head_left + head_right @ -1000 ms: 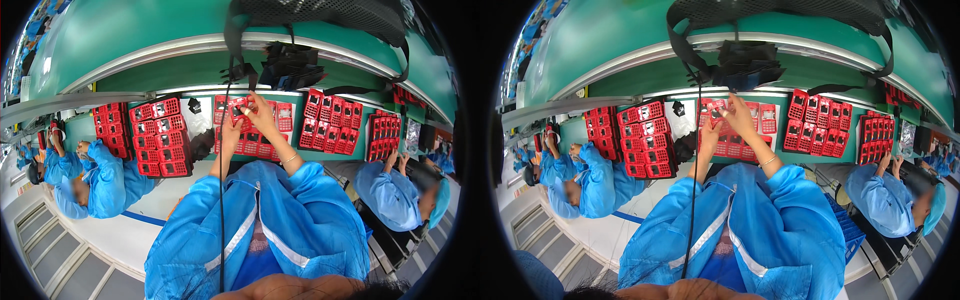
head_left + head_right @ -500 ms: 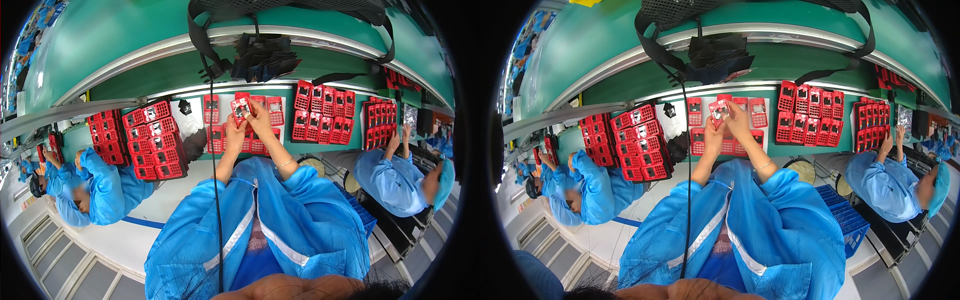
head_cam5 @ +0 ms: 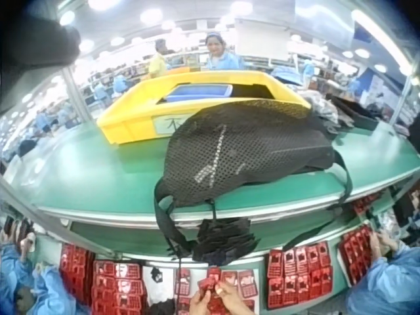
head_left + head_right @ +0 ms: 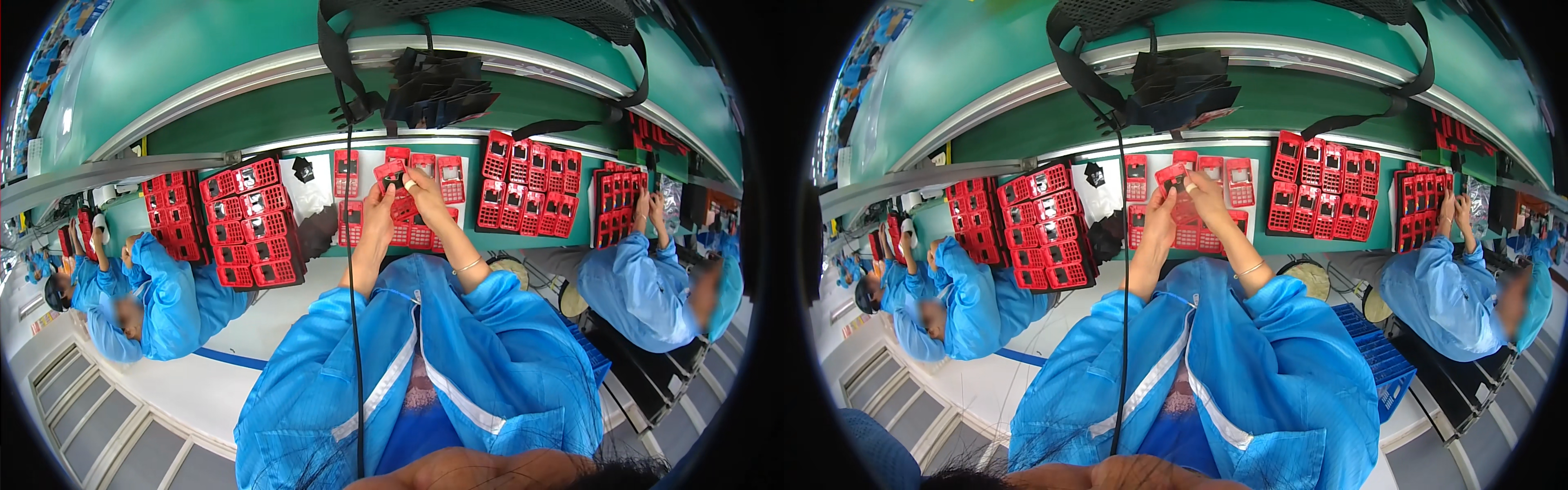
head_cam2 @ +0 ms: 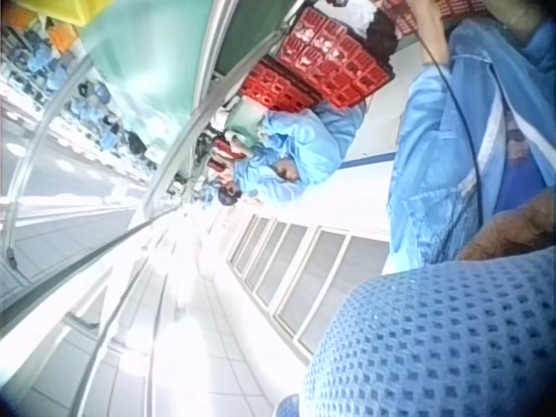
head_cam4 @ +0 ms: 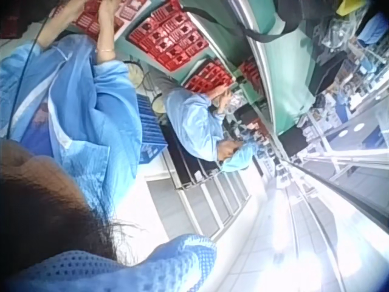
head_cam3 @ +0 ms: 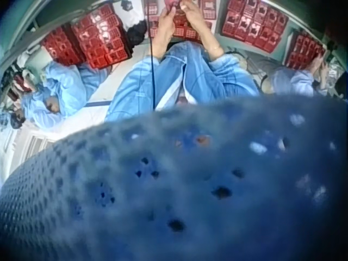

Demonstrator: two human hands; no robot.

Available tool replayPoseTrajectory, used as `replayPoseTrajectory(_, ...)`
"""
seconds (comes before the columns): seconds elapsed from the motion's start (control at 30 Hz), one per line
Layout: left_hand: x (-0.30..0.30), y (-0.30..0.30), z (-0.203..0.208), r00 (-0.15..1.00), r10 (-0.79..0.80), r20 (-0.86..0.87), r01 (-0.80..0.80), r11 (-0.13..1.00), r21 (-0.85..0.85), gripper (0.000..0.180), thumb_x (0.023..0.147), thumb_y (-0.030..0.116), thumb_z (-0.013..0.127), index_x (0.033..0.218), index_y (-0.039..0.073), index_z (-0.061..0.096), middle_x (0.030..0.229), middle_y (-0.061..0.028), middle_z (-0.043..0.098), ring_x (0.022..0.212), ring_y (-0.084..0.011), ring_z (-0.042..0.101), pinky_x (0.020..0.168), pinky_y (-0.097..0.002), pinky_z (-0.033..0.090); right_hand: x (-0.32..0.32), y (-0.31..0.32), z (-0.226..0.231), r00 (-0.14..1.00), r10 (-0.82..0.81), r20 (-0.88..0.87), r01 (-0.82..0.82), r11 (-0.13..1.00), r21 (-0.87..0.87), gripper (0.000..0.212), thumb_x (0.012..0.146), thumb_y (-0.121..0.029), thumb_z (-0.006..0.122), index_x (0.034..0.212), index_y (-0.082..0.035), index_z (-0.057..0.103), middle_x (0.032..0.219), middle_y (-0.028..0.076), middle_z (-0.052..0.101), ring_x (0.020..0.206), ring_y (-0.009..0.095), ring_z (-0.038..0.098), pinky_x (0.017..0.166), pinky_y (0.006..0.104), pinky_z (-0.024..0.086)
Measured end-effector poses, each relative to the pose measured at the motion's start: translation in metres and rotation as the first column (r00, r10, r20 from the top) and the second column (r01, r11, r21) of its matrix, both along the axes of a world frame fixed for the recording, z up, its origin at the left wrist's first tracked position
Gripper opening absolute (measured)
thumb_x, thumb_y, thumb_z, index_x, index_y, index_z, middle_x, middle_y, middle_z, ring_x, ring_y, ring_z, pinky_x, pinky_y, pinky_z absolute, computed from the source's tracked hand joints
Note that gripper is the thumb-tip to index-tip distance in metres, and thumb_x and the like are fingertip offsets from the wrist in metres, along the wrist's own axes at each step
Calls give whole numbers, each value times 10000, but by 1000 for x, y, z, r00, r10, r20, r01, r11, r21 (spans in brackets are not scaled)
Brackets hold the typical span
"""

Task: The person peels adhesive pads from a suspended holder, attaches them into device casings by hand, and stacks the trays of casings.

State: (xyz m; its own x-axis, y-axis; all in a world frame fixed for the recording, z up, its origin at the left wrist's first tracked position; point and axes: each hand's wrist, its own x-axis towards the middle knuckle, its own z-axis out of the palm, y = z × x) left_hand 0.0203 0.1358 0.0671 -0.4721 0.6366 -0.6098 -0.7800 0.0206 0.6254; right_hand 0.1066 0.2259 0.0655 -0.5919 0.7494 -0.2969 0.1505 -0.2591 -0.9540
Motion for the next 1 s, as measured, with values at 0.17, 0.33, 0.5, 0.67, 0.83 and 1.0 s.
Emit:
replayPoseTrajectory(0.17, -11, -6, 1, 995, -67, 76, 61, 995, 82, 216, 1033, 90, 522, 1226, 30, 598, 1151, -80, 663, 1027, -168, 652, 896, -338, 547, -2, 2, -3, 996, 52, 70, -51, 999, -14, 256, 1014, -141, 541, 1209, -9, 643, 1113, 76, 605, 1050, 179, 559, 932, 296, 411)
replayPoseTrajectory(0.33, -14, -1, 10, 993, -45, 111, 40, 998, 40, 205, 1039, 73, 497, 1202, 22, 611, 1118, -91, 675, 997, -184, 675, 892, -352, 570, -11, -1, 9, 981, -180, -75, 181, 983, 14, 190, 973, -142, 612, 1091, -12, 685, 1087, 87, 647, 1062, 208, 594, 909, 307, 437)
replayPoseTrajectory(0.5, -18, -3, 3, 999, -35, 32, 34, 999, 35, 185, 1030, 53, 507, 1174, 16, 617, 1104, -92, 680, 972, -180, 680, 870, -336, 578, -11, -4, 29, 991, -70, 113, 21, 919, 393, 119, 795, -80, 759, 871, -21, 690, 902, 81, 613, 945, 275, 609, 841, 376, 474)
replayPoseTrajectory(0.67, -24, 6, 4, 979, -122, -163, 129, 991, 32, 164, 1000, 5, 533, 1135, 21, 625, 1050, -77, 673, 917, -162, 684, 839, -304, 577, -15, -2, 41, 969, -248, 21, 85, 409, 909, 143, 723, -70, 768, 831, -85, 676, 925, 66, 601, 957, 305, 567, 879, 459, 430)
replayPoseTrajectory(0.83, -53, 13, -18, 974, -76, -214, 43, 987, -157, 536, 967, -47, 570, 1473, 50, 420, 1172, -70, 642, 997, -133, 647, 900, -284, 527, -1, 30, 121, 896, -366, -252, 372, 308, 875, 161, 761, -40, 755, 870, -59, 638, 944, 95, 558, 959, 288, 540, 864, 422, 423)
replayPoseTrajectory(1.0, -65, 19, -59, 608, -356, -710, 112, 924, -367, 509, 947, -43, 577, 1436, -1, 445, 1250, -158, 606, 1124, -260, 613, 973, -332, 481, -19, 64, 203, 742, -408, -533, 669, 385, 636, 131, 809, -30, 720, 894, -32, 621, 938, 89, 530, 936, 254, 509, 836, 383, 428)
